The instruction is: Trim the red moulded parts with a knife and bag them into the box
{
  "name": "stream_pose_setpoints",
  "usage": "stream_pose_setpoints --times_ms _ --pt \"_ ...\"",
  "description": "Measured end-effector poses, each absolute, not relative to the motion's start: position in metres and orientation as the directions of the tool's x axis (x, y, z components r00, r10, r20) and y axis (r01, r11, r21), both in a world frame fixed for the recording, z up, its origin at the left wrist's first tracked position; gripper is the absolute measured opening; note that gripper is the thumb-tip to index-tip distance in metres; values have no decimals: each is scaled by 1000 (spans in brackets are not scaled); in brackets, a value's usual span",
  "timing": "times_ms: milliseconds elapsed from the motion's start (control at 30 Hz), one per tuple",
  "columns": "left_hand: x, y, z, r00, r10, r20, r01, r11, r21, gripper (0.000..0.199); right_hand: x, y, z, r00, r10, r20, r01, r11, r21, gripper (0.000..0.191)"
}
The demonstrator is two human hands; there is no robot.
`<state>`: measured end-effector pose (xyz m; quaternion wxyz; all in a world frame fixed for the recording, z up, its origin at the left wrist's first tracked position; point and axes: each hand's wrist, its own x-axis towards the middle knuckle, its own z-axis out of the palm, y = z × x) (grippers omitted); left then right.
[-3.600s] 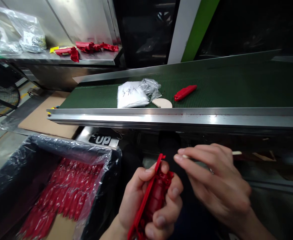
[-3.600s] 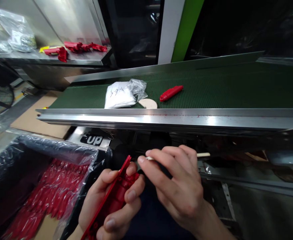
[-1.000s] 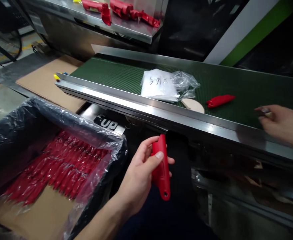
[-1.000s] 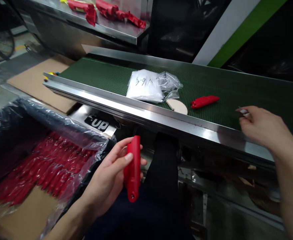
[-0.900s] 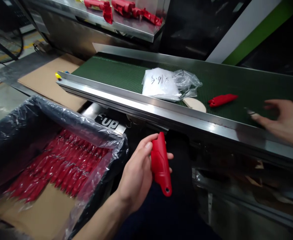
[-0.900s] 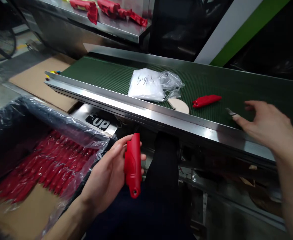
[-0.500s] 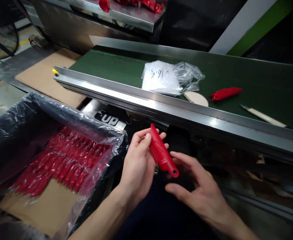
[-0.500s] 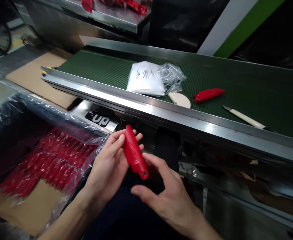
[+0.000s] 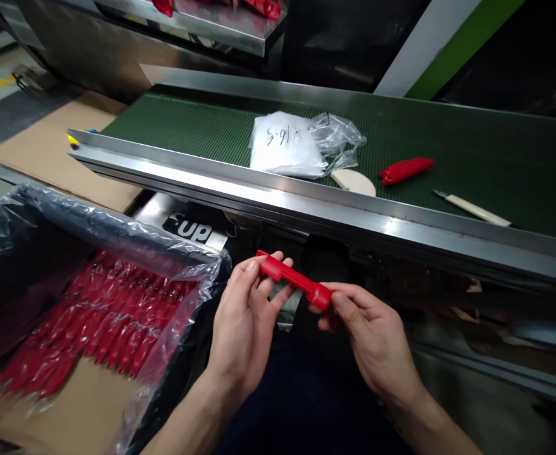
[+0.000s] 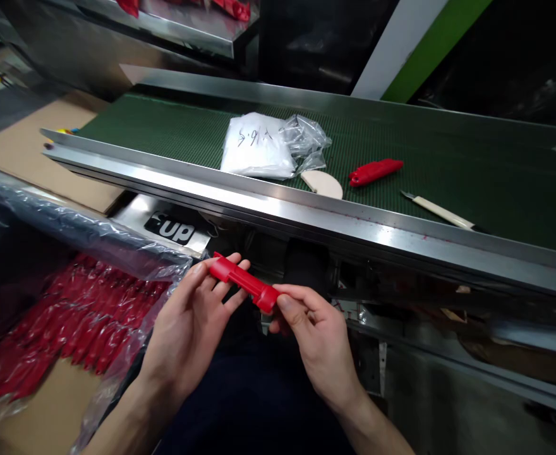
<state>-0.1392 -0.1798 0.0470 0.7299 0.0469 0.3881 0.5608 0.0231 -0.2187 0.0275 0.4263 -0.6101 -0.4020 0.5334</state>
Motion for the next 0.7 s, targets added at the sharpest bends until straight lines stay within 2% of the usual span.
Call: stream_pose_setpoints --times_ms 100,233,333,467,533,600,700 --pt "-139 -179 44 74 862 -501 -771 368 520 15 23 -217 27 146 972 -183 209 -211 -955 24" --pt "-138 -180 42 57 844 -533 -711 409 572 24 13 -210 30 -31 985 168 421 165 -892 25" --pt "-139 -179 42 -8 823 -568 -690 407 599 36 0 -200 36 -125 951 284 394 310 -865 29" --pt "-147 -170 45 -69 775 -628 -741 382 552 35 -5 -172 54 -287 919 270 294 353 -888 14" --pt "-153 -164 47 -96 732 -674 -761 382 524 36 4 -146 65 -324 901 289 418 410 -811 14" --pt "-158 -159 48 -126 733 -669 -755 366 543 39 20 -109 72 -278 889 363 635 454 -625 18" --pt "-161 -156 45 -133 775 -618 -719 354 598 43 45 -44 74 -288 874 391 747 461 -479 16"
